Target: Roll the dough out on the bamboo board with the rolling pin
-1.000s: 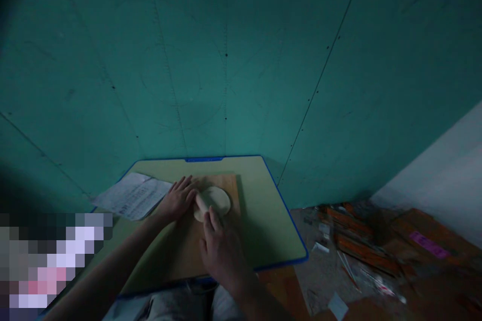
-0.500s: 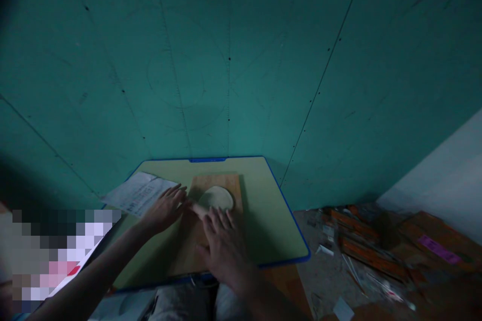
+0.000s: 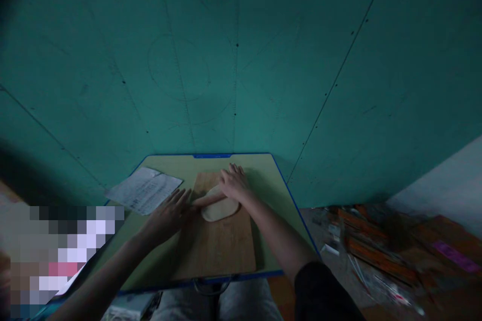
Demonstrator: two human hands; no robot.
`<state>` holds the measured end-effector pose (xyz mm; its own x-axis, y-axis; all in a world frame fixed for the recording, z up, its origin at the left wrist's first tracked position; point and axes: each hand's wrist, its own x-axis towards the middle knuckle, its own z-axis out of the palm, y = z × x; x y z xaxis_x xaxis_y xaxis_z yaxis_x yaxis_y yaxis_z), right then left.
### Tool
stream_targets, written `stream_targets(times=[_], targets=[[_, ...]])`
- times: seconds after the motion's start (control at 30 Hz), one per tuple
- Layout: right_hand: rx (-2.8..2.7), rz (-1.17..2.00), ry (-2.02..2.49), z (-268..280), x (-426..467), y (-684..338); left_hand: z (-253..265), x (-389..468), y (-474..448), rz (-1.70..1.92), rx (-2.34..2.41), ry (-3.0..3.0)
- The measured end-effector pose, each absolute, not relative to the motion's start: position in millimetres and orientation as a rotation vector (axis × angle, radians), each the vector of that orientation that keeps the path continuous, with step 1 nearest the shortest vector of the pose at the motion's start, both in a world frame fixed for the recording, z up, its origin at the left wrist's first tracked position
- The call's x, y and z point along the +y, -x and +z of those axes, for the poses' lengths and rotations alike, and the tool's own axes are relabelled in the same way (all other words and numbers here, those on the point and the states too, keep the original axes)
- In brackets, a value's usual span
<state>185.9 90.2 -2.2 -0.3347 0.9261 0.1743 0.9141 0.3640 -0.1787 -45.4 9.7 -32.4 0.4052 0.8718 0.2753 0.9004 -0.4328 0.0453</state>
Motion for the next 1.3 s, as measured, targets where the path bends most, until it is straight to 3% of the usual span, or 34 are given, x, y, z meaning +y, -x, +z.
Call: stream_targets(times=[0.2, 0.93, 1.3], targets=[[-2.391, 0.076, 1.63, -4, 101, -182, -39, 11, 41, -0.442, -1.691, 2.43], [-2.445, 0.025, 1.311, -36, -17, -249, -53, -97, 14, -0.477, -1.285, 2.285], [-2.376, 0.195, 1.357, -30, -40, -256, -27, -115, 15, -0.487, -1.179, 2.378]])
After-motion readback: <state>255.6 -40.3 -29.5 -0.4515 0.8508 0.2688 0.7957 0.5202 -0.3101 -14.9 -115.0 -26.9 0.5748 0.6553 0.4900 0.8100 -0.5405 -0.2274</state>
